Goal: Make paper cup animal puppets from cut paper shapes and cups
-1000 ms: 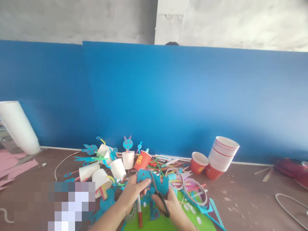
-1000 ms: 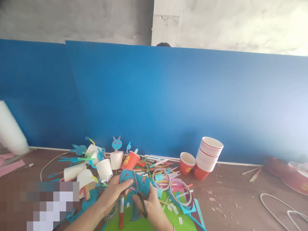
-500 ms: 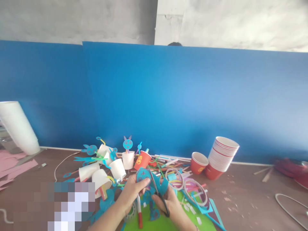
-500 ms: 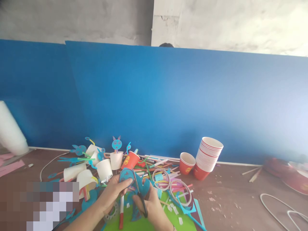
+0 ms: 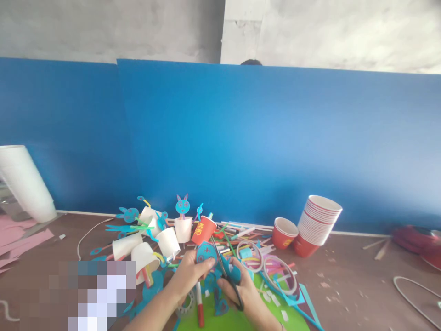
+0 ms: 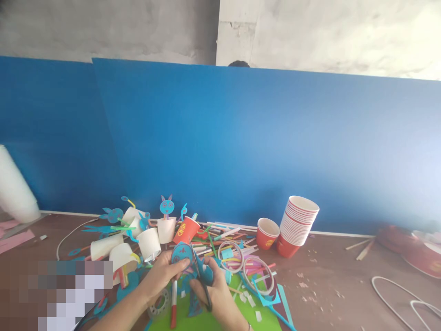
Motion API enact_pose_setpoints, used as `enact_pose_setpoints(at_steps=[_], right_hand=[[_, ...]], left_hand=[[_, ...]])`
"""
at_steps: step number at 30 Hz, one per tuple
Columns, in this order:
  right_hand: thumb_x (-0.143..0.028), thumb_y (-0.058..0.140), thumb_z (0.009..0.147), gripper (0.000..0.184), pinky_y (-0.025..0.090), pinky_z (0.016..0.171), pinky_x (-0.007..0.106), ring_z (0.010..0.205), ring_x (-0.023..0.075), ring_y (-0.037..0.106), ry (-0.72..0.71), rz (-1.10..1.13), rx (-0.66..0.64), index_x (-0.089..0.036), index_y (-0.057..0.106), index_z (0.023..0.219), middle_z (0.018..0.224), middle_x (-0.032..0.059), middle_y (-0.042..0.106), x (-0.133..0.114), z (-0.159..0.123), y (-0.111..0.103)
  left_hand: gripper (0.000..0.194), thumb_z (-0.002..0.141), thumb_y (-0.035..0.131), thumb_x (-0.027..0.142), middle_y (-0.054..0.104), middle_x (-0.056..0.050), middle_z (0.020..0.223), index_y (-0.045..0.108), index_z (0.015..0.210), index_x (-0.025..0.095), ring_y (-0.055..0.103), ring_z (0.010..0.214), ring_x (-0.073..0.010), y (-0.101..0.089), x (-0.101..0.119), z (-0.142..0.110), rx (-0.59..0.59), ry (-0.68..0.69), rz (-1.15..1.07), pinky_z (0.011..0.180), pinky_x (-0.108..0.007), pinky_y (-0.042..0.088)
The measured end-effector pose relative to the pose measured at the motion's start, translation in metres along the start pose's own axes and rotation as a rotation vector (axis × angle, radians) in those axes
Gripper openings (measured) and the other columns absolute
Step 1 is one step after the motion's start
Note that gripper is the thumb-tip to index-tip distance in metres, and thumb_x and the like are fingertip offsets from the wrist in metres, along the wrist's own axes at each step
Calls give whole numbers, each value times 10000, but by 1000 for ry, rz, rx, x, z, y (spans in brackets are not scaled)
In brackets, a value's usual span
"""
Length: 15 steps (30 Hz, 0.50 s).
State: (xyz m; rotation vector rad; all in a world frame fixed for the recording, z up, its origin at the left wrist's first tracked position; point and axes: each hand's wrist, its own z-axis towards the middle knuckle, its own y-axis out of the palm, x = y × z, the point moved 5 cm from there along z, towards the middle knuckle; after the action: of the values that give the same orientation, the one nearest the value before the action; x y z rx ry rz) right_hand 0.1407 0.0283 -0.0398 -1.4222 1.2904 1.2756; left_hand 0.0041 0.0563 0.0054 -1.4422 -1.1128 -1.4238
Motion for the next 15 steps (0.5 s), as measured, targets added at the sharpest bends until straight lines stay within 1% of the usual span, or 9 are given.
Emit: enact_pose_setpoints(at_steps=[5,11,15], right_hand=[[-604,759,572,655,227,308,136,315,34,286,11,-8,-18,-220,428,987,390,-156,387,-4,-1,1],[-669,741,543,699,221,306,134,320,26,266,-15,-22,-46,-224,396,957,409,-158,381,-15,-2,4],[-679,732,550,710,216,309,135,321,31,260,-10,-35,-58,-223,385,968,388,-164,357,-9,-1,3]], left_hand=[[346,688,658,455,374,73,457,467,555,199,301,460,-85,1,4,-1,-4,4,-10,491,-243,243],[318,671,664,435,377,76,447,485,561,196,287,447,-82,-2,7,1,-17,-7,-10,479,-242,221],[343,660,682,431,355,81,436,469,532,195,267,445,-78,-5,5,1,-21,-11,-11,486,-244,206]])
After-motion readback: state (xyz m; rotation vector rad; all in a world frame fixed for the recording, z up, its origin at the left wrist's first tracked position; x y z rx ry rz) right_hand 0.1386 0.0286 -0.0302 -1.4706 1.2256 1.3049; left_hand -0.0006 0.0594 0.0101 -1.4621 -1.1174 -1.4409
